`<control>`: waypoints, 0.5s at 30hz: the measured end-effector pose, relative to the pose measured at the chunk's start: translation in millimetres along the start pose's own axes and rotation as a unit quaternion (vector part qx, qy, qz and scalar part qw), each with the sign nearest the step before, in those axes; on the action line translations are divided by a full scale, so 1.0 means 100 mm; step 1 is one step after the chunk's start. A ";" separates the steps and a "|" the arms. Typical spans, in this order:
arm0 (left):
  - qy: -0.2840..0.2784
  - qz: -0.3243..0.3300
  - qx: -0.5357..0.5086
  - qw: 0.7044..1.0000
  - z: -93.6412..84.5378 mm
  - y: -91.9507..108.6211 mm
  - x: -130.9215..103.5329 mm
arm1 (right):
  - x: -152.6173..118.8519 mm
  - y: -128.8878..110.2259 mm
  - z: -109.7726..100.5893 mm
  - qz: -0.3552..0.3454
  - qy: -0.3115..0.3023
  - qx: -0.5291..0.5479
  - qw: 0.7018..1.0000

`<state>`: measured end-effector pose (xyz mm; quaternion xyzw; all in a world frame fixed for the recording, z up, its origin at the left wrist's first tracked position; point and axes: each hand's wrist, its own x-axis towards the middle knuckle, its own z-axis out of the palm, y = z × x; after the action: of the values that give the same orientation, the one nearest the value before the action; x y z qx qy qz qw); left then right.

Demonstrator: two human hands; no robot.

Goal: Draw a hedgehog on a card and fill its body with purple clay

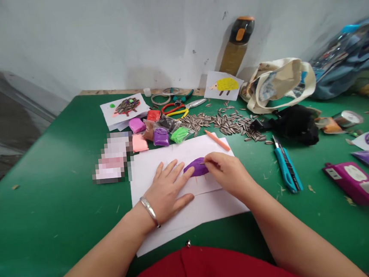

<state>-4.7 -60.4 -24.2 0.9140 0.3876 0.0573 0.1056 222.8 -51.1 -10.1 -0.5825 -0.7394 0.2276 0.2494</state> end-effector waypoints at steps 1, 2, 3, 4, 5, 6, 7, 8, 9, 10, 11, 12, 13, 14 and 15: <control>-0.003 -0.001 0.000 1.000 0.00 0.00 0.00 | 0.01 0.01 0.00 0.006 0.006 0.003 1.000; -0.007 -0.001 0.002 1.000 0.00 0.00 0.00 | 0.01 0.03 0.00 0.013 0.012 0.007 1.000; -0.011 0.001 0.005 1.000 0.00 0.00 0.00 | 0.02 0.05 0.01 0.020 0.018 0.010 1.000; -0.013 0.004 0.009 1.000 0.00 -0.02 0.00 | 0.02 0.06 0.01 0.026 0.024 0.012 0.999; -0.016 0.008 0.013 1.000 0.00 -0.03 0.01 | 0.03 0.07 0.02 0.032 0.029 0.014 0.999; -0.018 0.011 0.015 1.000 -0.01 -0.05 0.02 | 0.03 0.08 0.02 0.037 0.033 0.016 0.999; -0.021 0.015 0.016 1.000 -0.02 -0.08 0.02 | 0.03 0.09 0.03 0.041 0.038 0.018 0.998; -0.024 0.018 0.016 0.999 -0.03 -0.11 0.03 | 0.03 0.09 0.03 0.044 0.043 0.020 0.998; -0.028 0.022 0.016 0.999 -0.04 -0.14 0.04 | 0.03 0.09 0.04 0.047 0.048 0.021 0.998; -0.032 0.026 0.014 0.999 -0.05 -0.16 0.05 | 0.03 0.09 0.05 0.049 0.053 0.024 0.997; -0.034 0.026 0.014 0.999 -0.07 -0.18 0.06 | 0.03 0.08 0.05 0.051 0.056 0.025 0.997; -0.036 0.026 0.015 0.999 -0.07 -0.19 0.06 | 0.03 0.08 0.06 0.055 0.059 0.024 0.996; -0.038 0.023 0.017 0.999 -0.08 -0.19 0.07 | 0.03 0.07 0.06 0.058 0.059 0.023 0.996; -0.039 0.019 0.022 0.999 -0.08 -0.19 0.08 | 0.03 0.07 0.06 0.060 0.059 0.021 0.996; -0.040 0.014 0.026 0.999 -0.08 -0.18 0.08 | 0.03 0.07 0.07 0.062 0.058 0.019 0.996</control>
<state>-12.7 -41.3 -20.8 0.9234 0.3715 0.0122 0.0961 222.7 -46.6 -19.1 -0.6346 -0.6815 0.2226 0.2886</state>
